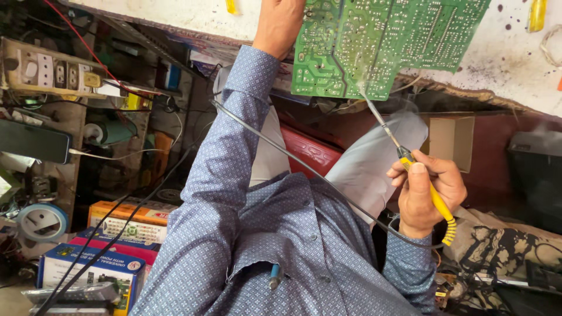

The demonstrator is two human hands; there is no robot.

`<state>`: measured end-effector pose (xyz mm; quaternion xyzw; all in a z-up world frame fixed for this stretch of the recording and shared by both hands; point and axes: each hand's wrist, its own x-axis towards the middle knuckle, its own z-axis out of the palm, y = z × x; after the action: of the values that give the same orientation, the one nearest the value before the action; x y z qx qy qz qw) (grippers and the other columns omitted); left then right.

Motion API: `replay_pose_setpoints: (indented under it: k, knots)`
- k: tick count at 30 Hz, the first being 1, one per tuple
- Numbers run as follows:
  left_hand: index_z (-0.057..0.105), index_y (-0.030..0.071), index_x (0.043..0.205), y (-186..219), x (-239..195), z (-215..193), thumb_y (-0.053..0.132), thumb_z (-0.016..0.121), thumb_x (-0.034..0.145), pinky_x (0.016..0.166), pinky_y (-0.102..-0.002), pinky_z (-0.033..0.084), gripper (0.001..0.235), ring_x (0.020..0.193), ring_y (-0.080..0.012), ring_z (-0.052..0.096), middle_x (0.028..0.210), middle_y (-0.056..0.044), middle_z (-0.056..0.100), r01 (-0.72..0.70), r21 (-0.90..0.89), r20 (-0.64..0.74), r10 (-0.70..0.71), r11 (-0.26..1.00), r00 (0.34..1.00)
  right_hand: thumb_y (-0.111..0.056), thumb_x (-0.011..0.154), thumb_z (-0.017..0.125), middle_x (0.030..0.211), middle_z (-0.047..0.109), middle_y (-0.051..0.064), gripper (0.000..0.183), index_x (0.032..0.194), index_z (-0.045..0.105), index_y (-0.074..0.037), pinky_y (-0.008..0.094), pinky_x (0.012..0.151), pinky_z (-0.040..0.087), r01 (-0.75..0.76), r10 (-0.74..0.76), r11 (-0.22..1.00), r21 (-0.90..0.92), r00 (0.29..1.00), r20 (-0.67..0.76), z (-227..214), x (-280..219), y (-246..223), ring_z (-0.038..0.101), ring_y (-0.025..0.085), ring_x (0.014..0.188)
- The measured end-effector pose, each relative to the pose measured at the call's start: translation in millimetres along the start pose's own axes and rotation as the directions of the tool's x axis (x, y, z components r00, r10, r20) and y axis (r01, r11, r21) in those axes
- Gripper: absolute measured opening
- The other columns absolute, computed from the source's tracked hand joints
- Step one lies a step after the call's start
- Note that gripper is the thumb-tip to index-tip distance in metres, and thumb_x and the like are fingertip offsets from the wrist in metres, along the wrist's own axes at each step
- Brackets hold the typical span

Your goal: The person holds a green circuit board and uses a soldering iron to work on various solder joints. They also use a toothbrush to clean the board and a magnifying glass to inspect specific areas. The task involves repeated soldering and cleaning actions on the same board.

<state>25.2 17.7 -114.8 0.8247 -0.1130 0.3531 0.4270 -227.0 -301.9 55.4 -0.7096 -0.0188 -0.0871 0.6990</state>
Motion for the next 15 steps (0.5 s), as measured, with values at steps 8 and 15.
replay_pose_setpoints:
  k: [8,15]
  knots:
    - [0.052,-0.001,0.08,17,7,0,0.016,0.057,0.108,0.057,-0.031,0.032,0.033,0.066,-0.0056,0.036,0.069,0.007,0.042,0.358,-0.637,0.105,-0.383,0.683,0.918,-0.011,0.11,0.065,0.088,0.069,0.019,0.018,0.116,0.062,0.005,0.027,0.063,0.054,0.016,-0.016,1.0,0.019,1.0,0.012,0,1,1,0.068,0.021,0.072]
    - [0.05,0.003,0.074,28,15,-6,0.021,0.059,0.108,0.056,-0.03,0.027,0.039,0.063,-0.0037,0.034,0.068,0.01,0.04,0.419,-0.686,0.15,-0.449,0.595,0.881,-0.011,0.11,0.065,0.088,0.069,0.019,0.018,0.114,0.062,0.005,0.027,0.064,0.055,0.033,-0.033,0.999,0.004,0.999,0.007,0,1,0,0.068,0.022,0.071]
